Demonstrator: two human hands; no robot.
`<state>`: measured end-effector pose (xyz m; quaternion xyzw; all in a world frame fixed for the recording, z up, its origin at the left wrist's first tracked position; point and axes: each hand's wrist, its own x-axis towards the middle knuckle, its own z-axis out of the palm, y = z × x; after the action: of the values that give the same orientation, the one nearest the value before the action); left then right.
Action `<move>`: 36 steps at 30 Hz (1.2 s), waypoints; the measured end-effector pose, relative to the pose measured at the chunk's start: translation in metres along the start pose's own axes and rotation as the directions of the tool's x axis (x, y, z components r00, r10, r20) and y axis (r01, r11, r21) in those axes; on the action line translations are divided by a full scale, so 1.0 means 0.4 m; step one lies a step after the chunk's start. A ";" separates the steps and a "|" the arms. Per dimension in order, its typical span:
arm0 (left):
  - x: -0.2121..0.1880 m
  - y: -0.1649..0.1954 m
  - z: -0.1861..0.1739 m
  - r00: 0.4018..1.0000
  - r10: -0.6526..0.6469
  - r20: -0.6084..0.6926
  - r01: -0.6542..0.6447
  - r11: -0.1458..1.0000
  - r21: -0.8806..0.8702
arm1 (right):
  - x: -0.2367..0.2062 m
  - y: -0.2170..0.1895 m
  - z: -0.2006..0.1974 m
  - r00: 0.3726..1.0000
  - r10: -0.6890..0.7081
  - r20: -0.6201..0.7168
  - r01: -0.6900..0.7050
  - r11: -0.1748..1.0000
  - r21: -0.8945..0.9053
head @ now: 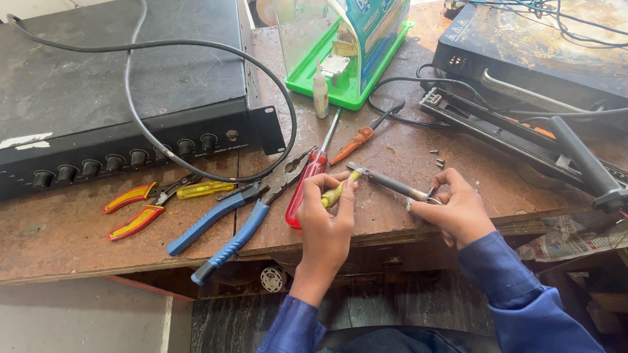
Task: The person holds a soldering iron in one hand and repeatedly rubs its tip against a small abrasive stick to clean and shape the tip. They then move the soldering iron to the front panel of an amplifier on the bench and continue working on the tip and panel area.
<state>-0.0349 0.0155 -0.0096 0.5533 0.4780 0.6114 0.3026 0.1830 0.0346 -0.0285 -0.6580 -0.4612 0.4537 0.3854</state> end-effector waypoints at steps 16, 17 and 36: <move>-0.007 -0.001 0.003 0.993 0.097 0.068 -0.099 0.995 0.019 | 0.001 0.000 -0.005 1.000 -0.004 0.012 0.003 0.999 0.032; -0.008 0.000 0.002 0.992 0.099 0.084 -0.099 0.995 -0.011 | 0.001 0.000 -0.005 1.000 -0.005 0.011 0.005 0.999 0.036; 0.003 -0.002 0.005 0.998 0.058 0.023 -0.058 0.998 0.007 | -0.003 -0.012 -0.009 1.000 -0.004 0.010 0.004 1.000 -0.008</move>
<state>-0.0334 0.0173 -0.0099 0.5751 0.4608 0.6115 0.2881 0.1849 0.0345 -0.0229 -0.6563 -0.4662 0.4544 0.3813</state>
